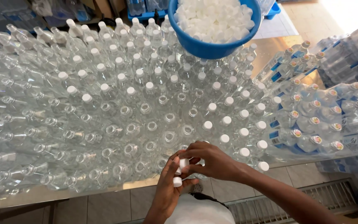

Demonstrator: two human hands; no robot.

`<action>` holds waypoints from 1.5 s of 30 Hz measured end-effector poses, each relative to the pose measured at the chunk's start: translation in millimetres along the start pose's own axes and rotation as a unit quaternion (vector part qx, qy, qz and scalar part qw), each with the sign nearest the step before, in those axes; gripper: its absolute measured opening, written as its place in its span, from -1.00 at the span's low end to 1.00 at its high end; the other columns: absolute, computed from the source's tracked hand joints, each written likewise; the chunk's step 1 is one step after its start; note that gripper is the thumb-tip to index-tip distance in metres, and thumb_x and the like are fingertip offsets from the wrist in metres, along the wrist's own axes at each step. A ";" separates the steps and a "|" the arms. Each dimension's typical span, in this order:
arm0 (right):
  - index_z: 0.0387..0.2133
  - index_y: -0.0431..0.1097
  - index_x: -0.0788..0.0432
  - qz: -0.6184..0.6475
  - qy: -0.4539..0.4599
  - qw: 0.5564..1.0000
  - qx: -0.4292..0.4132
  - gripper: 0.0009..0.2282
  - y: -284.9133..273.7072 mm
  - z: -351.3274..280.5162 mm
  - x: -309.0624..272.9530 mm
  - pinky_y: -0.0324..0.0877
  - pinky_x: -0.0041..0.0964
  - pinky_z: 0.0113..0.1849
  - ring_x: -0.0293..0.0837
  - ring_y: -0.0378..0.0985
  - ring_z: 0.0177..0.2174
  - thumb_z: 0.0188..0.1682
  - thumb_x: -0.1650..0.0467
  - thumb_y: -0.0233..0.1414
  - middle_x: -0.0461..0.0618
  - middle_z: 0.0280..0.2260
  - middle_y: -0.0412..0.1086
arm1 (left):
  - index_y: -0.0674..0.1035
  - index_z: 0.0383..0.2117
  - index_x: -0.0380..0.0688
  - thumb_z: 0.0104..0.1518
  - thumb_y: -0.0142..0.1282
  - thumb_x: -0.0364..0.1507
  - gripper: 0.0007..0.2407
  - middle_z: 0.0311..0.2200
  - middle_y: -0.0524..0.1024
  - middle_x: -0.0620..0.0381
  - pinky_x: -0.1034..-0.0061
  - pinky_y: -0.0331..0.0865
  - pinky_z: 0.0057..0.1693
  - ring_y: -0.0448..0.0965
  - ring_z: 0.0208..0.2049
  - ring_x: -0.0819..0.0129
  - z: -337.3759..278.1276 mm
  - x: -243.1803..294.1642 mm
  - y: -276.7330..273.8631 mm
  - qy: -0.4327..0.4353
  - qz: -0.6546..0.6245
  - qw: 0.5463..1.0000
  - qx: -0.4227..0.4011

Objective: Placing plastic caps onto the necks of empty plastic bottles arranged on a table

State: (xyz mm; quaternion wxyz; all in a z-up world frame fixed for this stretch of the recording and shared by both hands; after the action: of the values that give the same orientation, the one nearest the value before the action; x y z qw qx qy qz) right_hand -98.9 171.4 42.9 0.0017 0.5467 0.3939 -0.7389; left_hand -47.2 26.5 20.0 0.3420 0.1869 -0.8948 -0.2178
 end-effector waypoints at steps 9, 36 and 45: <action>0.18 0.45 0.06 -0.263 0.120 0.957 0.014 -0.61 -52.7 77.1 138.5 0.48 0.02 0.00 -0.03 0.55 -0.07 0.19 0.15 0.02 0.07 0.02 0.51 | 0.56 -0.15 -0.17 0.33 0.03 -0.02 -0.59 -0.60 0.15 0.21 0.63 -0.14 -0.67 0.08 -0.76 0.57 26.7 -35.9 -72.4 0.058 -0.047 0.996 -0.046; 0.10 0.60 -0.21 -0.126 0.297 0.942 -0.094 -0.67 -74.7 108.7 174.2 0.50 -0.29 -0.20 -0.23 0.75 -0.27 0.15 0.10 0.06 -0.16 -0.35 0.69 | 0.46 0.05 -0.06 0.33 0.16 -0.26 -0.72 -0.35 0.55 -0.06 0.61 0.04 -0.71 0.37 -0.75 0.45 22.0 -8.1 -77.0 0.081 -0.081 0.985 -0.131; 0.10 0.51 -0.03 -0.017 0.044 0.999 -0.019 -0.71 -31.7 32.3 15.1 0.50 -0.02 0.04 -0.02 0.55 0.06 0.13 0.24 0.12 0.00 0.12 0.44 | 0.55 -0.16 -0.28 0.24 0.13 -0.04 -0.55 -0.39 0.39 0.07 0.69 -0.02 -0.64 0.22 -0.66 0.57 45.4 -31.5 -47.7 0.053 -0.038 0.992 -0.108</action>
State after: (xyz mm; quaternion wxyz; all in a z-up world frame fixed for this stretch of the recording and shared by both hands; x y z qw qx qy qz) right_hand -144.7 180.8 52.0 -0.0177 0.5719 0.4170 -0.7062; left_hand -47.9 13.9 -52.0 0.3987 0.1937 -0.8389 -0.3159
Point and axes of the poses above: each hand's wrist, its own z-axis towards the middle knuckle, its own y-axis out of the palm, x = y × z, the point moved 6 cm from there along z, towards the middle knuckle
